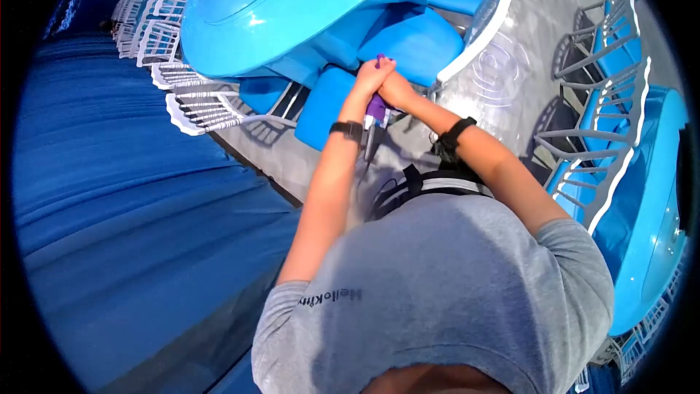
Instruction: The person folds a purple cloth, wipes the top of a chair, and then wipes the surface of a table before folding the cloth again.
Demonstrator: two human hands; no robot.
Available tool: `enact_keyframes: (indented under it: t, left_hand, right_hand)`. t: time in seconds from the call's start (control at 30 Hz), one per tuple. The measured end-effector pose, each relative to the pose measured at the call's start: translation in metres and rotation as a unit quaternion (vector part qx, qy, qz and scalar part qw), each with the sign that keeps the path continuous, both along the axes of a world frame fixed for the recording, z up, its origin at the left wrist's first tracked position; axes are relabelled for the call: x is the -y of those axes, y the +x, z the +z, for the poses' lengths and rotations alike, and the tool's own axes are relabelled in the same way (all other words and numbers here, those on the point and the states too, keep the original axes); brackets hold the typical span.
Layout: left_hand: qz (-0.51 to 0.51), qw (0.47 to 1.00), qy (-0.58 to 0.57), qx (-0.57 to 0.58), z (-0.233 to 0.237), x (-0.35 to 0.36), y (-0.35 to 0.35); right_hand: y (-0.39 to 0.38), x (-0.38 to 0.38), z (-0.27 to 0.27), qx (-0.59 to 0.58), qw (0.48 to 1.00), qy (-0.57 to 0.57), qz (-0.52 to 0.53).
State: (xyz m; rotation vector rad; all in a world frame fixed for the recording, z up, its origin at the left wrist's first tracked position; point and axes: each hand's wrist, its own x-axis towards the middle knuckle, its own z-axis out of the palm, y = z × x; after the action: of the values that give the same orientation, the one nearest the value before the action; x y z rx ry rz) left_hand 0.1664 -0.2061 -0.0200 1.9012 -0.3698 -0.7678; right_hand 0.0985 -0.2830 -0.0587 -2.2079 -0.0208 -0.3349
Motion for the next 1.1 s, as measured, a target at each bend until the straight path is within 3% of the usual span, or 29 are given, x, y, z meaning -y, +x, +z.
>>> enact_keyframes:
  t: [0.03,0.07,0.2,0.33,0.4,0.47,0.5,0.6,0.67,0.73,0.77,0.83,0.87,0.97,1.1]
  left_hand:
    - [0.001,0.998,-0.003,-0.069,-0.001,0.003,0.006]
    - [0.002,0.991,-0.008,-0.136,-0.001,0.007,0.013]
    - [0.056,0.949,-0.04,-0.307,0.002,-0.002,0.015]
    - [0.017,0.957,0.022,-0.289,0.002,-0.015,0.014]
    - [-0.013,0.964,0.016,-0.264,0.006,-0.028,0.01]
    - [-0.121,0.985,0.03,-0.117,0.025,-0.044,-0.006]
    - [-0.147,0.983,0.045,-0.102,0.027,-0.056,-0.013]
    - [-0.094,0.995,0.012,-0.021,0.052,-0.062,-0.047]
    - [-0.087,0.995,0.019,-0.034,0.048,-0.056,-0.047]
    - [-0.078,0.996,0.021,-0.036,0.033,-0.042,-0.036]
    - [-0.046,0.999,0.009,-0.013,0.013,-0.037,-0.029]
    - [-0.019,1.0,-0.001,-0.006,0.003,-0.025,-0.021]
    - [-0.016,1.0,-0.006,-0.008,0.0,-0.023,-0.015]
    - [-0.038,0.97,-0.023,-0.241,0.001,-0.023,-0.001]
    - [-0.053,0.985,0.048,-0.16,-0.009,-0.026,0.006]
  right_hand:
    - [0.006,0.006,0.002,0.006,0.999,0.021,-0.026]
    - [0.011,0.014,0.005,-0.093,0.99,0.099,0.027]
    - [0.03,0.02,-0.016,-0.113,0.987,0.111,0.018]
    - [0.024,0.021,-0.005,-0.109,0.984,0.135,0.035]
    - [0.018,0.021,-0.002,-0.139,0.982,0.089,0.089]
    - [0.007,0.007,-0.015,-0.122,0.992,0.021,0.005]
    - [-0.012,0.007,0.039,-0.216,0.976,0.019,0.021]
    - [-0.013,0.005,0.022,-0.183,0.98,0.079,0.022]
    - [-0.008,0.009,0.015,-0.219,0.974,0.062,0.008]
    - [0.001,0.012,0.004,-0.256,0.923,0.277,0.071]
    - [0.001,0.013,0.003,-0.254,0.925,0.274,0.07]
    - [-0.006,0.014,0.008,-0.291,0.822,0.484,0.07]
    - [-0.005,0.014,0.007,-0.295,0.823,0.48,0.071]
    - [-0.005,0.015,0.009,-0.292,0.813,0.493,0.1]
    - [-0.001,0.014,0.01,-0.327,0.84,0.423,0.089]
